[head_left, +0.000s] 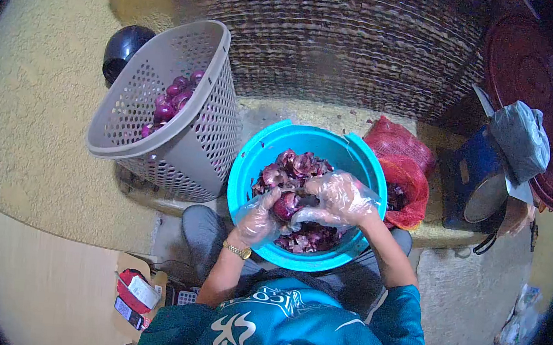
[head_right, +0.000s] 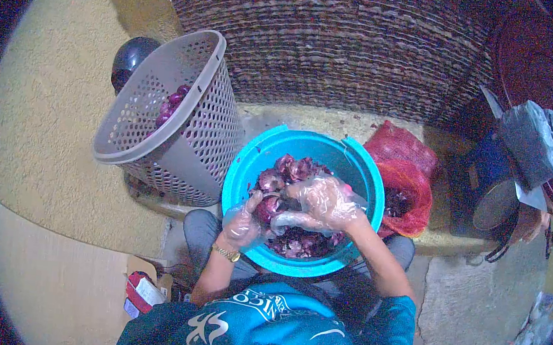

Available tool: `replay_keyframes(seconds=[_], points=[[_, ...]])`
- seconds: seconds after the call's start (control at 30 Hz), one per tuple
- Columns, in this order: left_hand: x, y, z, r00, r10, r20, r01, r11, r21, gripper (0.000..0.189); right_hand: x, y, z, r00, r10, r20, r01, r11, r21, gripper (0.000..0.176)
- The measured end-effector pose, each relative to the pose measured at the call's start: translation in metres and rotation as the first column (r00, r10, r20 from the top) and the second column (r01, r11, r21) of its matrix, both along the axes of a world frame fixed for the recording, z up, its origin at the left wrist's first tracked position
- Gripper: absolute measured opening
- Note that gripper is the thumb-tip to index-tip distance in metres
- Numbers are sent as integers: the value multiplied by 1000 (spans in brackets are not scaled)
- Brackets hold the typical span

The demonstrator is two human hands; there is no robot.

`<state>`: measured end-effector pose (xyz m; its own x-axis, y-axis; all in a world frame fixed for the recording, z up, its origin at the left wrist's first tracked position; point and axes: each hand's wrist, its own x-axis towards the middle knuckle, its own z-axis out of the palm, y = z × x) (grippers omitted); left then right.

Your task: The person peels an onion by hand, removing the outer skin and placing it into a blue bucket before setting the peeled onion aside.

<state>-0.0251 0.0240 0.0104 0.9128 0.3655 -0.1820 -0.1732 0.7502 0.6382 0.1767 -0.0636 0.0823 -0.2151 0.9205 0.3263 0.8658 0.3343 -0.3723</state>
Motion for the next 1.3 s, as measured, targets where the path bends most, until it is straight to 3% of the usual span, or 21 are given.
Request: replay_keyframes(seconds=[0.1, 0.17, 0.3, 0.37, 0.47, 0.57, 0.63, 0.73, 0.93, 1.2, 1.3], points=[[3, -2, 0, 997, 66, -30, -64, 994, 84, 49, 2, 2, -7, 999, 34, -34, -37, 997, -69, 50], [1, 3, -4, 1000, -7, 23, 7, 1000, 12, 54, 1, 2, -10, 995, 37, -90, -45, 994, -97, 46], [2, 3, 2, 1000, -17, 27, 15, 997, 75, 53, 2, 1, -26, 993, 9, -116, -25, 990, -139, 44], [8, -4, 8, 990, 138, -31, -131, 976, 173, 47, 3, 1, -32, 994, -7, -106, -14, 981, -195, 42], [11, -4, 8, 982, 186, -26, -181, 974, 136, 48, -1, -7, -23, 992, 18, -123, -42, 979, -198, 45], [6, -4, 19, 984, 173, -42, -169, 982, 90, 48, -3, -10, -20, 986, 8, -167, -23, 996, -84, 48], [6, 0, 13, 989, 149, -13, -147, 984, 105, 48, -1, -9, -13, 988, -29, -151, 20, 998, -61, 48], [4, 2, 6, 993, 116, -4, -114, 987, 112, 50, -2, -5, -6, 997, -25, -74, 34, 992, 119, 53], [4, 4, 2, 995, 93, -33, -89, 989, 114, 49, -5, -6, 3, 998, -69, 6, 69, 998, 9, 52], [4, -2, 16, 991, 123, -56, -111, 977, 181, 46, -2, -3, -3, 1000, -24, -6, 24, 999, -37, 51], [1, 2, 16, 997, 43, -58, -29, 972, 231, 47, -2, -2, -8, 997, 10, -74, -11, 1000, -9, 47]])
